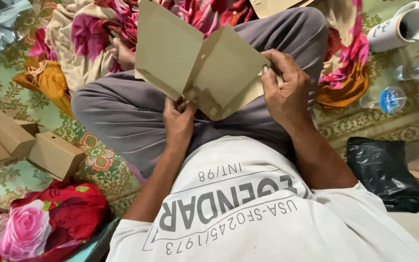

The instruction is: Assembling small cardboard boxes by folding templates and tucking in tabs while sitting on the floor.

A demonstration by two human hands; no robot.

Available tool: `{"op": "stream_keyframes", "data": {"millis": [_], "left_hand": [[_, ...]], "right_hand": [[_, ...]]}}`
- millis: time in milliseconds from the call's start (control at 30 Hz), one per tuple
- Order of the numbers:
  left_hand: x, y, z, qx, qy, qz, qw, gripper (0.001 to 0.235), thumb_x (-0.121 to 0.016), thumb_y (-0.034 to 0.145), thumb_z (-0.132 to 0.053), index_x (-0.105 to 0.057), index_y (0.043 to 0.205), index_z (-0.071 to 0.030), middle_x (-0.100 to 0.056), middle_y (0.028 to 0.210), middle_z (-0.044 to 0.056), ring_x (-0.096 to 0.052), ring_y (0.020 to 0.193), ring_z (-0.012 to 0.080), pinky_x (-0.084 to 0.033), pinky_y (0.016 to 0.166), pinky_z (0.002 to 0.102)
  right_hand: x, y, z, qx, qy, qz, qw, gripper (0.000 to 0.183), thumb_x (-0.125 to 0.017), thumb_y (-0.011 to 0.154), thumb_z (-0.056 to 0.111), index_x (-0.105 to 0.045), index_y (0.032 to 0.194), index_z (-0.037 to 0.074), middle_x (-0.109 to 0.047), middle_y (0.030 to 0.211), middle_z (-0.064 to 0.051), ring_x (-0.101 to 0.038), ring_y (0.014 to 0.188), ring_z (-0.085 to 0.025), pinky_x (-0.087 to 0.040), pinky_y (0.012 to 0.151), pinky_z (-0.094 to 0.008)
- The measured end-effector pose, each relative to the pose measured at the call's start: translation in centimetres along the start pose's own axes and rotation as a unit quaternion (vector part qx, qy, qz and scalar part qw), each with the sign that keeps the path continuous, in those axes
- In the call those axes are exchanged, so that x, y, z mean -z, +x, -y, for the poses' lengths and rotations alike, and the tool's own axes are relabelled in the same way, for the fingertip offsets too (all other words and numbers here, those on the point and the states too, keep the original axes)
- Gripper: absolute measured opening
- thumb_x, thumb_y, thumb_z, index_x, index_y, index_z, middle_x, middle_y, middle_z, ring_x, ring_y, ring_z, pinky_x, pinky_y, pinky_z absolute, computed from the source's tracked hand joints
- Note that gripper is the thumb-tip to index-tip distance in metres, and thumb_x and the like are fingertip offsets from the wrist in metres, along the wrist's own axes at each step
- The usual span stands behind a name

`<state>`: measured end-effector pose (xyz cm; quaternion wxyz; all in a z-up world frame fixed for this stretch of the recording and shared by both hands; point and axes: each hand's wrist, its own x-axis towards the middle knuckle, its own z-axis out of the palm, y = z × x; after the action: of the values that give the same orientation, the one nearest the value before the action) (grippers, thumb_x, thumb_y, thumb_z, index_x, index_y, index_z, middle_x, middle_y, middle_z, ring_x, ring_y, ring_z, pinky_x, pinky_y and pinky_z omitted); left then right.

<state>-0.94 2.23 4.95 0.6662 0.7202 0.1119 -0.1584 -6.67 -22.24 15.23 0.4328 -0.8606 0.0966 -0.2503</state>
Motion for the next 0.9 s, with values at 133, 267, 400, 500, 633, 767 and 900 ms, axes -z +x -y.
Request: {"op": "stream_keyframes", "data": {"millis": [133,267,400,500,633,767,900], "left_hand": [[1.2,-4.0,-4.1,-0.082,0.037,0.019,0.996,0.039,-0.068,0.093,-0.009,-0.059,0.131,-0.002,-0.073,0.121,0.01,-0.069,0.109,0.0177,-0.056,0.097,0.03],[2.4,-6.2,-5.2,-0.188,0.244,0.018,0.951,0.012,-0.069,0.096,-0.015,-0.076,0.102,-0.008,-0.073,0.091,0.003,-0.067,0.081,0.0134,-0.051,0.07,0.031],[1.8,-6.8,-6.2,-0.286,0.244,0.084,0.923,0.012,-0.067,0.096,-0.01,-0.075,0.105,-0.007,-0.076,0.098,0.009,-0.073,0.088,0.0212,-0.055,0.076,0.035],[0.0,-6.0,-6.0,-0.359,0.221,0.102,0.901,0.032,-0.081,0.087,-0.018,-0.074,0.117,-0.014,-0.073,0.091,0.014,-0.073,0.086,0.0378,-0.058,0.069,0.043],[-2.6,-5.4,-6.5,-0.45,0.267,0.104,0.846,0.063,-0.09,0.077,-0.027,-0.066,0.132,-0.008,-0.069,0.109,0.019,-0.071,0.097,0.0424,-0.057,0.074,0.047],[-3.9,-4.1,-6.3,-0.541,0.366,0.078,0.753,0.062,-0.085,0.074,-0.029,-0.064,0.129,-0.011,-0.066,0.117,0.012,-0.068,0.103,0.0324,-0.052,0.072,0.04],[-4.5,-2.6,-4.0,-0.59,0.356,0.075,0.721,0.016,-0.068,0.088,-0.021,-0.071,0.1,-0.012,-0.068,0.101,0.006,-0.068,0.084,0.0273,-0.044,0.063,0.035]], "right_hand": [[1.0,0.0,1.2,-0.001,-0.063,0.02,0.998,0.034,-0.055,0.096,0.001,-0.067,0.128,0.005,-0.073,0.116,-0.011,-0.071,0.104,-0.029,-0.056,0.087,-0.041],[0.5,-0.7,1.2,0.004,-0.037,0.031,0.999,0.046,-0.055,0.097,0.001,-0.049,0.142,0.009,-0.072,0.123,-0.014,-0.071,0.109,-0.03,-0.058,0.089,-0.042],[-0.5,-1.4,1.9,0.087,-0.032,0.011,0.996,0.056,-0.054,0.096,-0.004,-0.039,0.149,0.007,-0.07,0.127,-0.021,-0.077,0.097,-0.032,-0.066,0.08,-0.038],[-1.5,-1.5,1.3,0.124,-0.025,0.006,0.992,0.055,-0.059,0.087,0.0,-0.056,0.142,0.001,-0.072,0.119,-0.018,-0.076,0.097,-0.032,-0.062,0.084,-0.044],[-1.1,-1.2,2.8,0.151,-0.038,0.047,0.987,0.035,-0.067,0.089,-0.001,-0.07,0.123,0.001,-0.069,0.12,-0.017,-0.074,0.099,-0.034,-0.062,0.082,-0.044],[-1.4,-1.5,1.9,0.13,-0.023,0.062,0.989,0.024,-0.074,0.096,0.007,-0.072,0.119,-0.001,-0.069,0.115,-0.018,-0.07,0.111,-0.04,-0.059,0.087,-0.045],[-1.2,-1.6,1.8,0.086,0.007,0.115,0.99,0.025,-0.077,0.095,0.014,-0.073,0.117,0.003,-0.072,0.108,-0.014,-0.073,0.101,-0.035,-0.058,0.083,-0.044]]}}
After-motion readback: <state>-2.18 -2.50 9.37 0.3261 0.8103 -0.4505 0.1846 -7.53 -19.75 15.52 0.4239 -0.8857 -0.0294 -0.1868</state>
